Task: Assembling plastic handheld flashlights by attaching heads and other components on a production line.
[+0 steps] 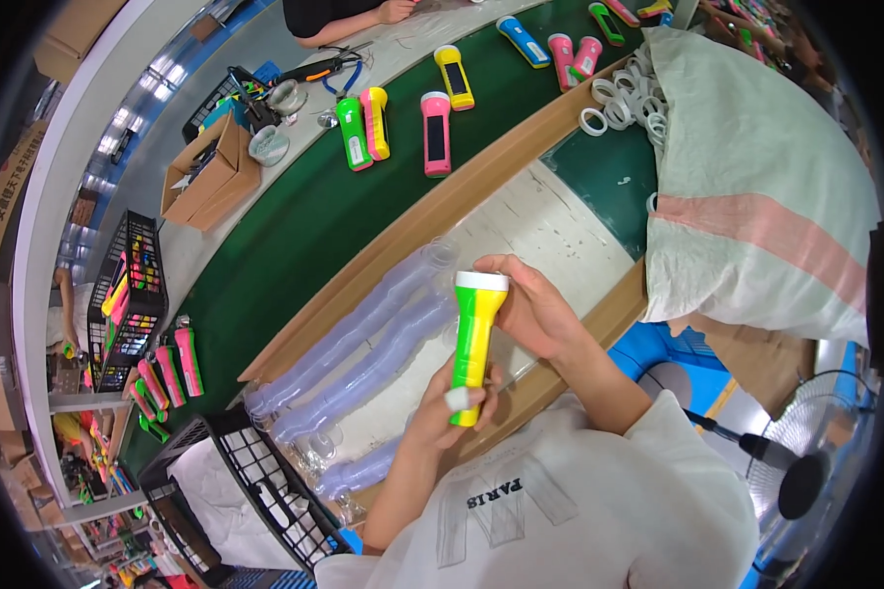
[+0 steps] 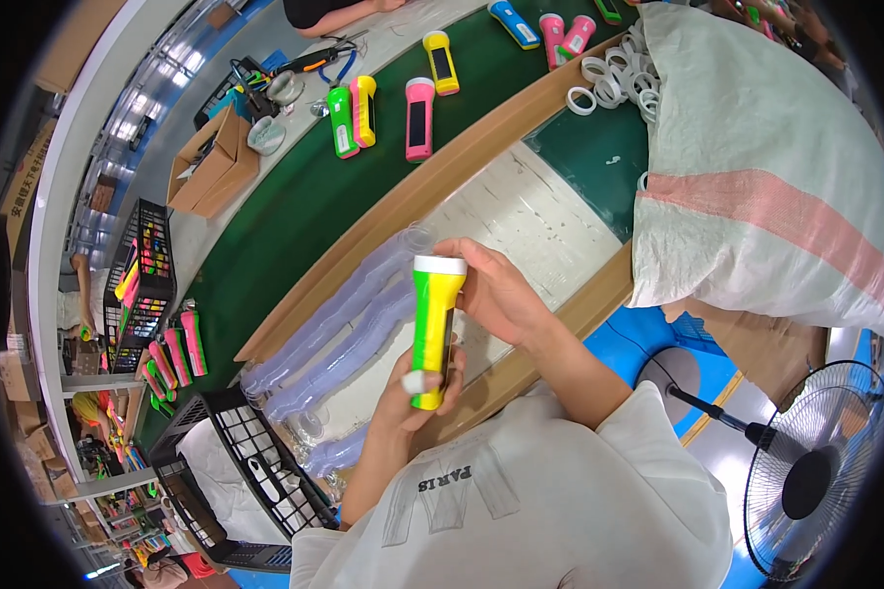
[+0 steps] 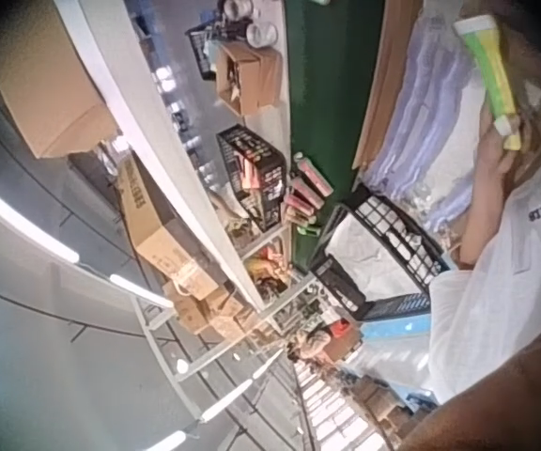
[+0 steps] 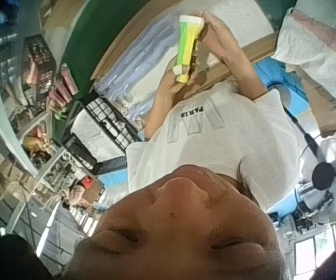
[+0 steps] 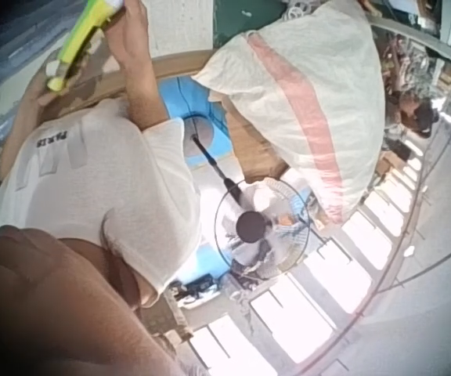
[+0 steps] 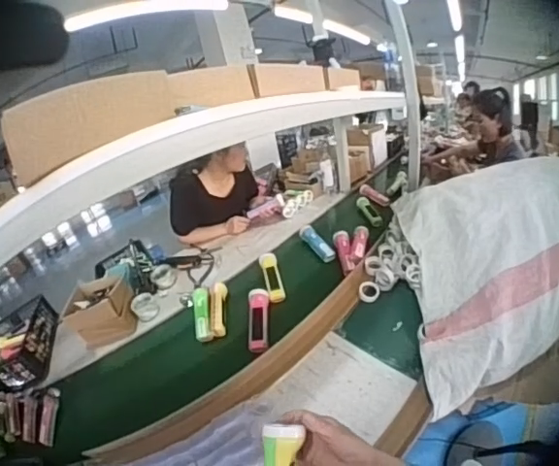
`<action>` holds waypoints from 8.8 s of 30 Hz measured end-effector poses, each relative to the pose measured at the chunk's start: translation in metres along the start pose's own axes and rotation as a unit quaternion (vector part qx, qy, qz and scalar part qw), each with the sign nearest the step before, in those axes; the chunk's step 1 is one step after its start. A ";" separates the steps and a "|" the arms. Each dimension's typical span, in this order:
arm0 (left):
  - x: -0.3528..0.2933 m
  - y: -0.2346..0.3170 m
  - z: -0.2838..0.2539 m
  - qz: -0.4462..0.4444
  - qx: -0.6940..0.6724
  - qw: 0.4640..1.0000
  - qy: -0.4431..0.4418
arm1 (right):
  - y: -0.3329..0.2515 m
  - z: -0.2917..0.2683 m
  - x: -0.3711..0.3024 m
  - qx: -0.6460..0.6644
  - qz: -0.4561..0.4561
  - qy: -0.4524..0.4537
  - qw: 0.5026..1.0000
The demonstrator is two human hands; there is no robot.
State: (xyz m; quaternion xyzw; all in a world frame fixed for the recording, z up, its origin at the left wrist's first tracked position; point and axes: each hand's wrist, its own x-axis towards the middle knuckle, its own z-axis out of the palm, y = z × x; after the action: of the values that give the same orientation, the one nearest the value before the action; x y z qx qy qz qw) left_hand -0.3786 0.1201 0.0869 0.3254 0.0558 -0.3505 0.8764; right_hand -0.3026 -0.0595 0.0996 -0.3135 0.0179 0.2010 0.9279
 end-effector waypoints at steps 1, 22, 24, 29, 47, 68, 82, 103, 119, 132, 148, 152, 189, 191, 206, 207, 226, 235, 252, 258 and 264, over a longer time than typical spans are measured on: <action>-0.002 0.002 -0.003 -0.015 -0.118 0.990 -0.078 | 0.000 0.002 -0.001 0.001 0.000 0.000 1.000; -0.024 -0.021 0.043 -0.007 -0.145 0.982 -0.125 | 0.026 0.033 -0.002 0.137 -0.004 -0.149 0.979; -0.024 -0.019 0.043 -0.005 -0.153 0.979 -0.134 | 0.023 0.030 -0.001 0.170 -0.003 -0.185 0.968; -0.007 -0.014 0.017 0.152 0.526 0.810 0.210 | 0.016 0.024 -0.008 -0.162 -0.057 0.001 0.985; 0.027 0.019 -0.010 -0.022 -0.044 0.999 0.004 | -0.014 -0.003 0.019 -0.171 0.030 0.039 0.984; 0.005 0.000 0.049 0.023 0.195 0.978 0.068 | 0.004 0.003 0.006 0.095 -0.072 -0.137 0.983; 0.064 0.132 -0.018 0.274 0.680 0.600 0.322 | -0.125 -0.086 0.079 -0.643 -0.262 0.205 0.690; 0.351 0.243 -0.079 0.078 0.776 0.472 0.412 | -0.265 -0.214 0.134 -0.878 -0.152 0.298 0.342; 0.139 0.053 0.013 0.255 0.690 0.653 0.183 | -0.146 -0.115 0.057 -0.909 -0.137 0.232 0.318; 0.116 0.080 -0.042 0.266 0.902 0.320 0.119 | -0.065 -0.059 0.010 -0.147 -0.072 0.147 0.975; 0.111 0.082 -0.028 0.288 0.903 0.301 0.102 | -0.007 -0.074 0.019 0.014 -0.049 0.070 0.996; 0.108 0.084 -0.017 0.369 0.863 0.320 0.127 | -0.010 -0.075 0.018 0.039 -0.081 0.061 0.994; 0.142 0.043 0.032 0.385 0.631 0.660 0.135 | -0.005 -0.057 0.013 0.108 -0.029 0.113 0.987; 0.151 0.041 0.032 0.351 0.487 0.783 0.162 | -0.022 -0.044 -0.002 0.107 -0.072 0.138 0.982; 0.157 0.000 0.028 0.260 0.661 0.704 0.001 | -0.068 -0.056 -0.039 0.140 -0.208 0.052 0.967; 0.145 0.014 0.020 0.257 0.612 0.748 -0.006 | -0.064 -0.062 -0.034 0.138 -0.207 0.044 0.968; -0.051 0.103 0.030 0.251 0.764 0.594 0.019 | 0.012 0.002 0.028 0.104 0.026 0.119 0.987; -0.061 0.107 0.055 0.192 0.905 0.379 0.008 | 0.016 0.000 0.026 0.080 -0.004 0.058 0.995; -0.044 0.090 0.017 0.252 0.626 0.737 0.033 | -0.009 0.041 -0.017 -0.415 -0.182 -0.055 0.889; -0.034 0.095 0.017 0.368 0.793 0.486 -0.008 | -0.036 0.029 0.000 -0.329 0.017 -0.080 0.941; -0.036 0.104 0.029 0.287 0.645 0.700 -0.105 | -0.039 0.054 -0.041 -0.534 -0.283 -0.141 0.785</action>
State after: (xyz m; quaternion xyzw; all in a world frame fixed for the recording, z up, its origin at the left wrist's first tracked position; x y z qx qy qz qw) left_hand -0.3416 0.1803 0.1766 0.7724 -0.3728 -0.0637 0.5102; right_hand -0.3301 -0.0699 0.1720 -0.7179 -0.3122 -0.0509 0.6201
